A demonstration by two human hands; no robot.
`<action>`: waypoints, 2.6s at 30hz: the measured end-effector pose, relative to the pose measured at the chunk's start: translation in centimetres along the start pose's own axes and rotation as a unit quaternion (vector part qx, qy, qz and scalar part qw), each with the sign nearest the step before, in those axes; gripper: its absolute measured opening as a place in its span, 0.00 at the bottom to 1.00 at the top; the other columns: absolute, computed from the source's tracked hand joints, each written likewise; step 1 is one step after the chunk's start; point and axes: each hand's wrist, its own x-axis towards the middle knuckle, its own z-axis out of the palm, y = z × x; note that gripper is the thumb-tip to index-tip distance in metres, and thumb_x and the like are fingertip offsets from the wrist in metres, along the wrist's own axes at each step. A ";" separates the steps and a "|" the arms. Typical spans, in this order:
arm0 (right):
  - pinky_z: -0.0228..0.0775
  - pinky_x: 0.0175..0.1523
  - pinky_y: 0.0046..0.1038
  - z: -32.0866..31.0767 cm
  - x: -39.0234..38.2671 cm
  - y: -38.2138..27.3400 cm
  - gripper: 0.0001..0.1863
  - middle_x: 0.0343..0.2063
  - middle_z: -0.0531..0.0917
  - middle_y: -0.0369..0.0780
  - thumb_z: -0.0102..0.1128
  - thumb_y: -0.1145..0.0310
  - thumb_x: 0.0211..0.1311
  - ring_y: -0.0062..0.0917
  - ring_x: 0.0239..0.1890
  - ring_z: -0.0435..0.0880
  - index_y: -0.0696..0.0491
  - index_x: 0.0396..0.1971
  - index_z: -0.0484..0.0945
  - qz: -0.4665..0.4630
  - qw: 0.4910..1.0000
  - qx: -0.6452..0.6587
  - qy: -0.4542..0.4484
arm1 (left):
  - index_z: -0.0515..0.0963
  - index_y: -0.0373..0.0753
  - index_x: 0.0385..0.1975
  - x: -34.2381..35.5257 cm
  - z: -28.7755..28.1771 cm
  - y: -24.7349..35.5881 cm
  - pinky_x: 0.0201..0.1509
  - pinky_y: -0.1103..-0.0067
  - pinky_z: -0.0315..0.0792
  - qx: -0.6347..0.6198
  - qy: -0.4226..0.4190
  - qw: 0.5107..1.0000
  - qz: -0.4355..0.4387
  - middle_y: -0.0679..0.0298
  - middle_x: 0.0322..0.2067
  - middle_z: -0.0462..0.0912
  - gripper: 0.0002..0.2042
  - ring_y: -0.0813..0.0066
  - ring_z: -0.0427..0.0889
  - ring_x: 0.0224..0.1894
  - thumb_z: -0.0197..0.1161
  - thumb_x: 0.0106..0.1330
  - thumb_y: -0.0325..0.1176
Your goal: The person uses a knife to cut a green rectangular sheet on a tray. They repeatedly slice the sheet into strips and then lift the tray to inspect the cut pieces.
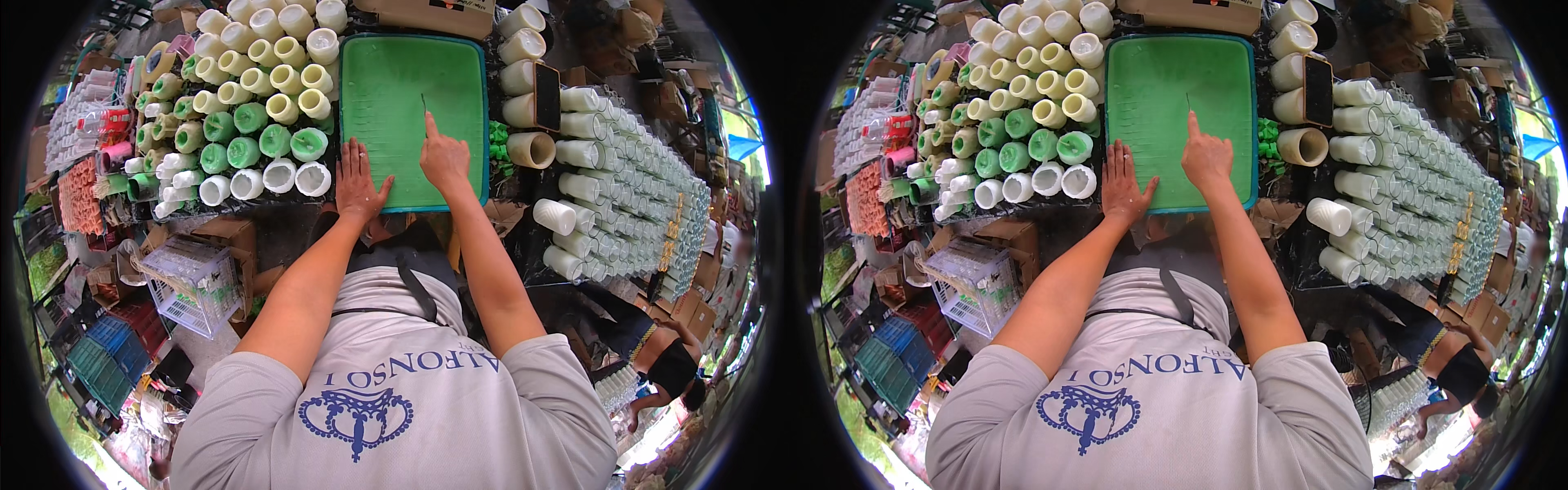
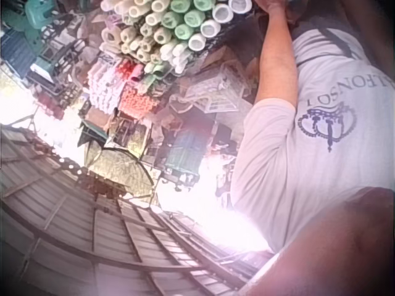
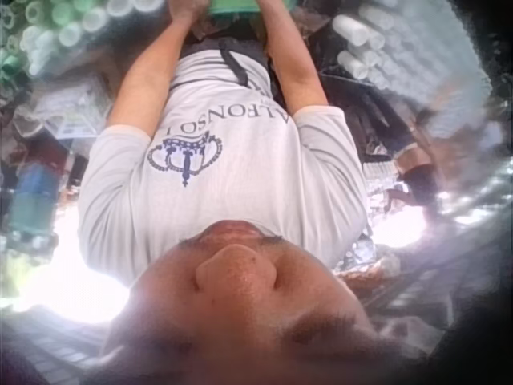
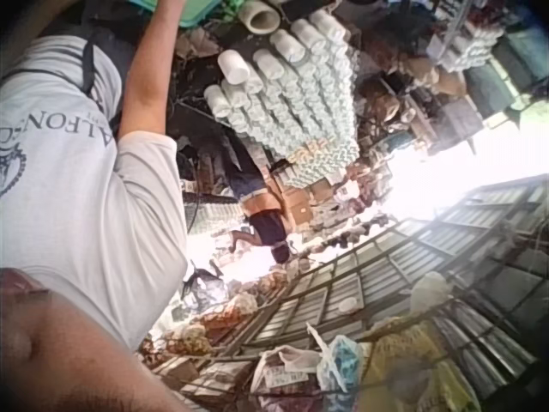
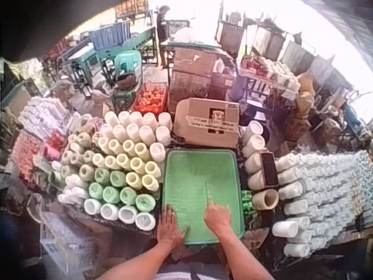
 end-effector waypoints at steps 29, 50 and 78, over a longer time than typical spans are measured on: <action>0.72 0.47 0.43 1.1 -3.6 -0.8 0.39 0.27 0.88 0.40 0.60 0.68 0.63 0.37 0.32 0.88 0.50 0.77 0.65 -0.007 1.000 -0.028 -0.003 | 0.43 0.32 0.82 0.0 -0.2 0.2 0.86 0.57 0.40 0.004 -0.006 1.000 -0.005 0.53 0.85 0.35 0.51 0.56 0.33 0.86 0.51 0.73 0.67; 0.71 0.49 0.42 0.2 -11.9 -1.3 0.40 0.30 0.89 0.42 0.61 0.70 0.61 0.37 0.35 0.88 0.53 0.76 0.66 -0.010 0.998 -0.019 -0.052 | 0.44 0.32 0.82 0.0 0.1 0.1 0.86 0.57 0.42 0.013 0.004 1.000 -0.001 0.53 0.85 0.36 0.51 0.55 0.35 0.86 0.49 0.73 0.68; 0.70 0.46 0.40 -4.2 -17.3 -1.6 0.46 0.29 0.90 0.43 0.72 0.65 0.55 0.38 0.35 0.90 0.55 0.75 0.65 -0.017 0.976 -0.032 -0.213 | 0.44 0.32 0.82 -0.1 -0.3 0.2 0.85 0.58 0.45 0.022 0.014 1.000 0.002 0.51 0.84 0.37 0.50 0.53 0.38 0.86 0.52 0.73 0.66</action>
